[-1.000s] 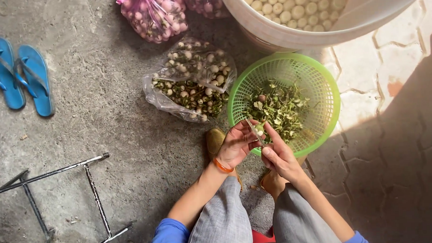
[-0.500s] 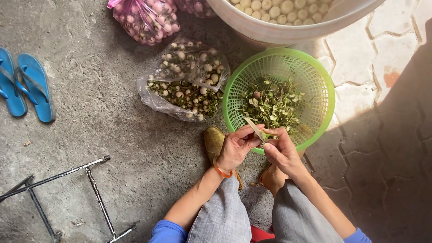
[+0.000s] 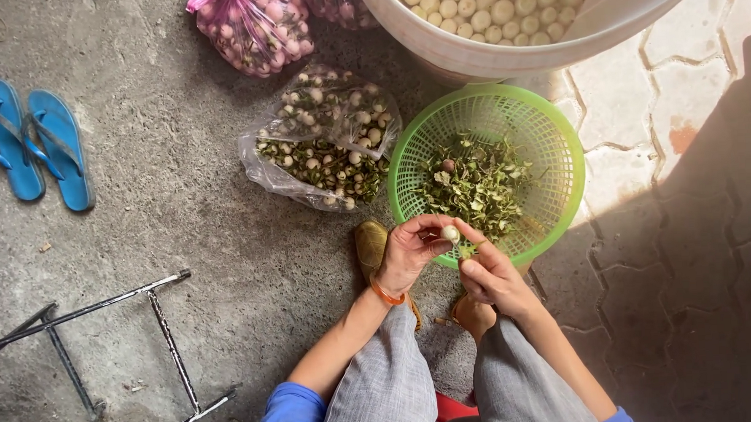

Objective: The person is using a small knife to trim the ends and peel the outer skin off shallots, placing the cleaned shallots into a large bucket.

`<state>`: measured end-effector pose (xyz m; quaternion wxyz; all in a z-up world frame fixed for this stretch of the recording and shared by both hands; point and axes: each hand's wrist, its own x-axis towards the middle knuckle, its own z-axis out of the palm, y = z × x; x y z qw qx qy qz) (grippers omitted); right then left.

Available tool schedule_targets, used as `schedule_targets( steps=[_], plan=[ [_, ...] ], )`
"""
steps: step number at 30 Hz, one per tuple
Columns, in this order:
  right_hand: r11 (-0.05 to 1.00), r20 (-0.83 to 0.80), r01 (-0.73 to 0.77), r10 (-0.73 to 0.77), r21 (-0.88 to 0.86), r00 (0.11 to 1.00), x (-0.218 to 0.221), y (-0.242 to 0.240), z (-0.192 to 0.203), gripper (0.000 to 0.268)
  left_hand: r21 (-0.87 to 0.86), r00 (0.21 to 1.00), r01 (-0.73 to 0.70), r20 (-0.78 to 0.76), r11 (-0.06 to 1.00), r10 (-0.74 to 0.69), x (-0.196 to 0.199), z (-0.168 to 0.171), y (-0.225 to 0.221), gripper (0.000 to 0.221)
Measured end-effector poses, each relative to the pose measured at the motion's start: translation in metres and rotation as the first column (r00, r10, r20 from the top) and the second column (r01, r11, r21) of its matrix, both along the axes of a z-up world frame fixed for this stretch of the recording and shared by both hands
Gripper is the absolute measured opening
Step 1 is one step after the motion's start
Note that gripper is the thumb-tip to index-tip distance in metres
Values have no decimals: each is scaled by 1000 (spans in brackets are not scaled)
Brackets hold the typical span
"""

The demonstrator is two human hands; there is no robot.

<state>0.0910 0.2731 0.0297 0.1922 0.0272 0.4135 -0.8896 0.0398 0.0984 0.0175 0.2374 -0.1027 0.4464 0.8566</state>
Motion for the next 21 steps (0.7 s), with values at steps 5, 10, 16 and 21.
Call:
schedule_targets(
  steps=[5, 10, 16, 21],
  plan=[
    [995, 85, 92, -88, -39, 992, 2, 2, -17, 54, 45, 1000, -4, 4, 999, 4, 2, 2, -3, 35],
    [997, -38, -41, 43, 59, 998, -3, -8, -2, 63, 256, 967, -103, 252, 961, 36, 12, -28, -8, 32],
    [988, 50, 20, -28, 153, 998, -3, -7, -21, 55, 208, 979, -90, 201, 974, 47, 0, -11, -20, 31],
    [950, 86, 45, -75, 307, 993, -18, -11, 16, 71, -588, 965, -165, -261, 792, 8, -68, -62, -94, 28]
  ],
)
